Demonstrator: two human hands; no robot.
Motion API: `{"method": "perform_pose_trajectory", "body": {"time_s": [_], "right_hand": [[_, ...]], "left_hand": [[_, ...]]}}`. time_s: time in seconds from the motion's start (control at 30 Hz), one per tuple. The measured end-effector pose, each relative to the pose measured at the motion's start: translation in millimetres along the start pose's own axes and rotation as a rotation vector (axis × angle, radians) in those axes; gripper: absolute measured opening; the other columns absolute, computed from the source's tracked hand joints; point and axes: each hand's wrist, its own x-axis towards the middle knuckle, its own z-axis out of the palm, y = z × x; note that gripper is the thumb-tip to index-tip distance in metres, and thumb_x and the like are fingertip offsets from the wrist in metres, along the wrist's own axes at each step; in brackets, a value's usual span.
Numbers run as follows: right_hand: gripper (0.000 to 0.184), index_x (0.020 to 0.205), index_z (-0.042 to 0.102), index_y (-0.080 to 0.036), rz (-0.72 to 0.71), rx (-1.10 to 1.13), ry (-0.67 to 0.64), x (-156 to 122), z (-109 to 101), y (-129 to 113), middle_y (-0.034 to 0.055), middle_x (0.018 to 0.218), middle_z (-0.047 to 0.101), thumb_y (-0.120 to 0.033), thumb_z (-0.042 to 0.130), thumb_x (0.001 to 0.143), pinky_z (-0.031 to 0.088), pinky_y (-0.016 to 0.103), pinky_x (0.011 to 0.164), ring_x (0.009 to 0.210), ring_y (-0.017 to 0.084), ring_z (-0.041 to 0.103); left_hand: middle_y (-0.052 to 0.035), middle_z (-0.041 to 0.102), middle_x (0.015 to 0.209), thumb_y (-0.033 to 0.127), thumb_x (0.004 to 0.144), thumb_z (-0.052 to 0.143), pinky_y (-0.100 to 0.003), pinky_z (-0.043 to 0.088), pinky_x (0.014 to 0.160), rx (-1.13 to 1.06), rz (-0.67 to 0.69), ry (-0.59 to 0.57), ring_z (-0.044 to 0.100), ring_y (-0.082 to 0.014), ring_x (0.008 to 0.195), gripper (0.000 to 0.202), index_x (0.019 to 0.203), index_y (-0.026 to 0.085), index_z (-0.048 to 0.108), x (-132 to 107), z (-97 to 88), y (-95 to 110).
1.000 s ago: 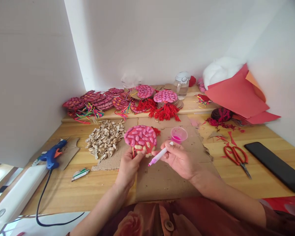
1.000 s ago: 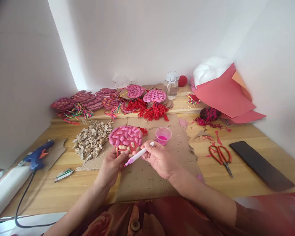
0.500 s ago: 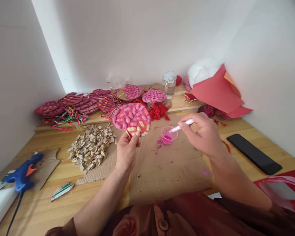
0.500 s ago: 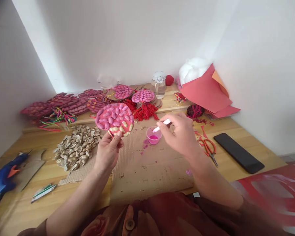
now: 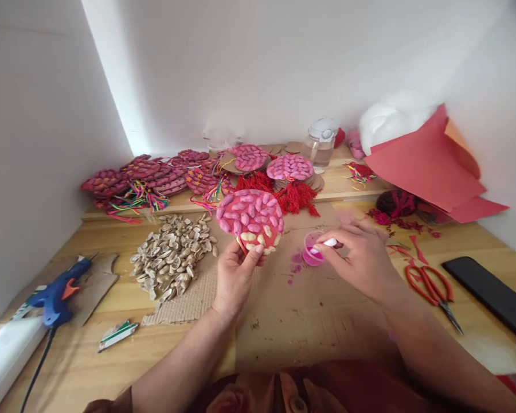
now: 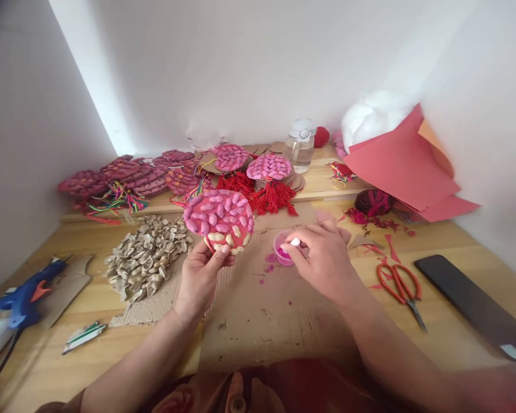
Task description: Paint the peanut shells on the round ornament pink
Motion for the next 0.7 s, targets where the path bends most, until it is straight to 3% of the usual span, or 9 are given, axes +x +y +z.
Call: {"method": "perform_pose_trajectory", "body": {"time_s": [0.13,0.23,0.47,0.7], "right_hand": [[0.009,0.085,0.072,-0.028,-0.061,-0.011,0.051,-0.3,-2.1,4.4,-0.0015,0.088,0.077,-0.030,0.066,0.090,0.039,0.041,0.091,0.085,0.022,0.065],[0.011,0.082,0.071,-0.028,-0.082,-0.015,0.020,-0.5,-4.9,3.7,-0.0030,0.086,0.076,-0.030,0.064,0.091,0.040,0.040,0.087,0.084,0.021,0.065],[0.012,0.080,0.069,-0.028,-0.073,-0.015,-0.031,0.0,-8.9,-1.9,-0.0040,0.084,0.075,-0.030,0.065,0.090,0.040,0.040,0.085,0.084,0.022,0.063],[0.010,0.093,0.071,-0.029,0.005,0.063,0.123,0.9,-39.2,-6.6,0.0000,0.088,0.074,-0.036,0.066,0.091,0.045,0.038,0.078,0.084,0.021,0.063]], "left_hand": [[0.0000,0.065,0.077,0.035,0.082,0.079,-0.023,0.049,0.064,-0.032,0.028,-0.012,0.057,-0.0098,0.067,0.023,0.093,0.016,0.071,2.1,-2.6,-1.7],[0.0019,0.062,0.072,0.032,0.083,0.079,-0.022,0.045,0.063,-0.065,0.026,-0.039,0.053,-0.0088,0.065,0.019,0.089,0.017,0.071,3.5,-4.6,-3.3],[0.0000,0.066,0.078,0.031,0.084,0.078,-0.023,0.049,0.068,-0.138,0.006,-0.072,0.058,-0.0099,0.070,0.018,0.094,0.018,0.074,0.8,-4.9,3.1],[-0.0011,0.067,0.080,0.034,0.087,0.074,-0.023,0.050,0.068,-0.150,0.017,-0.099,0.058,-0.0103,0.070,0.018,0.095,0.018,0.075,-3.7,-3.8,8.4]]}}
